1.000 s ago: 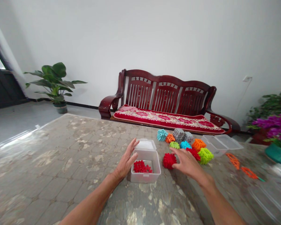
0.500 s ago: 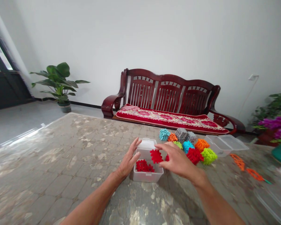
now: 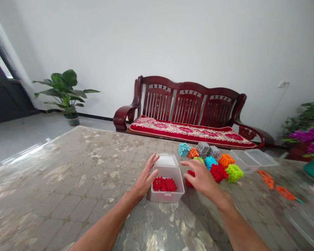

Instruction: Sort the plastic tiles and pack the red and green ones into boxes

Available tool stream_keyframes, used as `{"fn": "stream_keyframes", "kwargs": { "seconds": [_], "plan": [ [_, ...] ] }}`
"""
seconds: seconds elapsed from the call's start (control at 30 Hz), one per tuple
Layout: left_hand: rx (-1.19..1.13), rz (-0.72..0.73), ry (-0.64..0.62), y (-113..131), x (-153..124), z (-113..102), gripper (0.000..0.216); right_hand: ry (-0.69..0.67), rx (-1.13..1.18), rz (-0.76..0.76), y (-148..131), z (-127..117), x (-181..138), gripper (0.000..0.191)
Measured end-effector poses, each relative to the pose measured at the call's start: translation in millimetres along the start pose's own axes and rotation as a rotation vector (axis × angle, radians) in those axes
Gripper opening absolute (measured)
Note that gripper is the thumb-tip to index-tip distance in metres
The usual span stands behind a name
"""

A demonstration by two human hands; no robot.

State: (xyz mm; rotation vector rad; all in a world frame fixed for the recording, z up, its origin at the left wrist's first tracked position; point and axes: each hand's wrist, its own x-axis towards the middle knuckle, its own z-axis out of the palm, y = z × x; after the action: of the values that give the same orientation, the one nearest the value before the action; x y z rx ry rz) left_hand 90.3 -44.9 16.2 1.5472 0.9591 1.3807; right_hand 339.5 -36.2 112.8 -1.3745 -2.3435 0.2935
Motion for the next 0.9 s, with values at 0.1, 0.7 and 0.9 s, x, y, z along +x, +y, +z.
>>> {"fn": "stream_keyframes", "kwargs": {
  "seconds": [0.1,0.7,0.9],
  "plan": [
    [-0.007,0.003,-0.007,0.5,-0.2,0.0,0.070,-0.018,-0.046,0.131,23.0,0.4,-6.1,0.047],
    [-0.023,0.017,0.009,-5.0,0.5,-0.2,0.070,-0.128,-0.260,0.256,40.5,-2.3,-17.8,0.060],
    [-0.015,0.025,0.008,-6.5,0.3,0.0,0.068,-0.021,-0.041,0.164,5.9,-15.7,-11.3,0.059]
  ]
}}
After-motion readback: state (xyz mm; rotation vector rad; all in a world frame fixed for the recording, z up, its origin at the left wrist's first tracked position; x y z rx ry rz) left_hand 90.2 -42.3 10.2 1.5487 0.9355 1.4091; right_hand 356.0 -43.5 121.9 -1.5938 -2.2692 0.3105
